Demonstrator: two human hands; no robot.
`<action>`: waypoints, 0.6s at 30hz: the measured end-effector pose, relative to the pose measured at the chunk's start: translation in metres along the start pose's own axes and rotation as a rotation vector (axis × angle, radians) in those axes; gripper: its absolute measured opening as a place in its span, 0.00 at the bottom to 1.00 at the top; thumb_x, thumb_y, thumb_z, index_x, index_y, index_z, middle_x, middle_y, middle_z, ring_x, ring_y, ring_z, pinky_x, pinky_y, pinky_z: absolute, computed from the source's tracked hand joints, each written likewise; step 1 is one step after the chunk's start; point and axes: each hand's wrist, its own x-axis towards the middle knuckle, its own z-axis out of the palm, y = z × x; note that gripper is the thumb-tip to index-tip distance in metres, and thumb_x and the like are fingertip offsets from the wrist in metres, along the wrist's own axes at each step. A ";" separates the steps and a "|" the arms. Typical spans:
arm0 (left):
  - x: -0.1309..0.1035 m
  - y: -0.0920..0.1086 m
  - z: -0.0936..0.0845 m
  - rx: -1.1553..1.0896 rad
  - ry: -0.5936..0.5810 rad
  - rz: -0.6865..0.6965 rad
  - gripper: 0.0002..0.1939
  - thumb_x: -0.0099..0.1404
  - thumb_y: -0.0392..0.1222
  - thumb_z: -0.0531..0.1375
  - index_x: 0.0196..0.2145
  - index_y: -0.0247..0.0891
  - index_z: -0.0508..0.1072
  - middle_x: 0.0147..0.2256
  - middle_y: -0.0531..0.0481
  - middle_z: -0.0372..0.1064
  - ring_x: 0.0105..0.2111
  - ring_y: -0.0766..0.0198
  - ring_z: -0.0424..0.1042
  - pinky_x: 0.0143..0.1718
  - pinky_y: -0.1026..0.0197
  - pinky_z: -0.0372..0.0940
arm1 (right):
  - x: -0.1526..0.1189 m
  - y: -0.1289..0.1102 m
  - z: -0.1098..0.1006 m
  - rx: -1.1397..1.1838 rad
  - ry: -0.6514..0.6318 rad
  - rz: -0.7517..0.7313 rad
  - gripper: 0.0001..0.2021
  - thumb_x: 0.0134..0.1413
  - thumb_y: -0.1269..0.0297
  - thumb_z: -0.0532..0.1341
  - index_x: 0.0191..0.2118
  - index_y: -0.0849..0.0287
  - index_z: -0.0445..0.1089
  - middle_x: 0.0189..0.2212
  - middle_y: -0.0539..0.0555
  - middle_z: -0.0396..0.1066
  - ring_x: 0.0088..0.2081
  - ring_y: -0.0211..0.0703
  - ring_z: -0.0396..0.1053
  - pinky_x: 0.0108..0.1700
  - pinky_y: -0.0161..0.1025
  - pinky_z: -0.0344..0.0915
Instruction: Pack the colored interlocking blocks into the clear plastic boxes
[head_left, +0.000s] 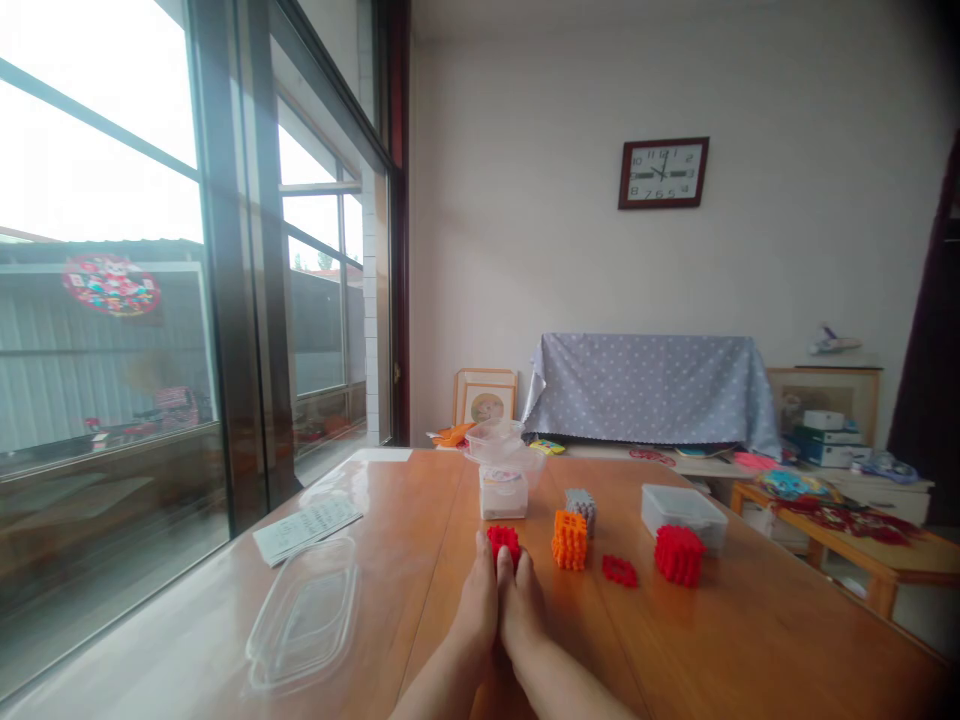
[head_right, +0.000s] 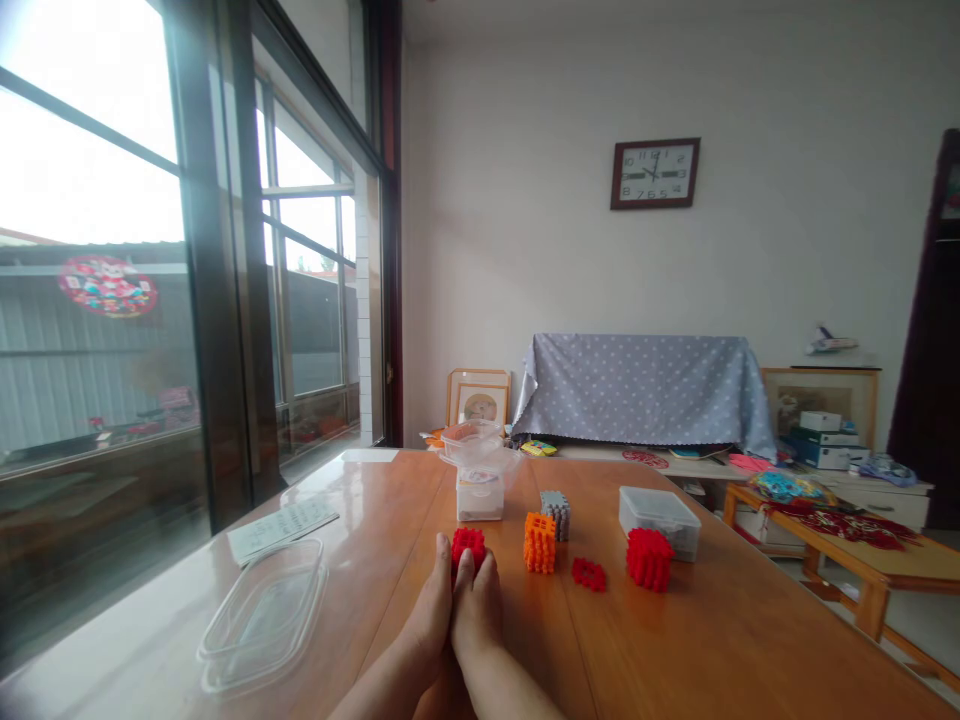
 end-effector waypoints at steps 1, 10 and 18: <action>0.001 -0.002 0.000 0.005 0.019 -0.001 0.47 0.64 0.77 0.45 0.59 0.34 0.73 0.60 0.39 0.69 0.66 0.46 0.60 0.67 0.54 0.53 | 0.000 0.001 -0.002 0.007 -0.020 0.011 0.26 0.63 0.43 0.51 0.52 0.58 0.70 0.48 0.66 0.77 0.51 0.61 0.75 0.51 0.50 0.67; 0.006 -0.010 -0.003 -0.145 -0.020 -0.021 0.46 0.64 0.77 0.46 0.57 0.36 0.75 0.55 0.41 0.74 0.61 0.47 0.67 0.65 0.53 0.59 | -0.002 0.006 -0.016 0.187 -0.141 0.057 0.40 0.61 0.35 0.49 0.67 0.61 0.60 0.64 0.65 0.65 0.65 0.55 0.63 0.64 0.46 0.60; 0.008 -0.008 -0.010 -0.290 -0.002 -0.084 0.46 0.64 0.77 0.48 0.58 0.35 0.73 0.58 0.38 0.72 0.61 0.47 0.67 0.65 0.51 0.58 | 0.000 0.002 -0.020 0.240 -0.131 0.076 0.35 0.62 0.38 0.51 0.64 0.58 0.65 0.63 0.62 0.67 0.64 0.53 0.64 0.64 0.44 0.60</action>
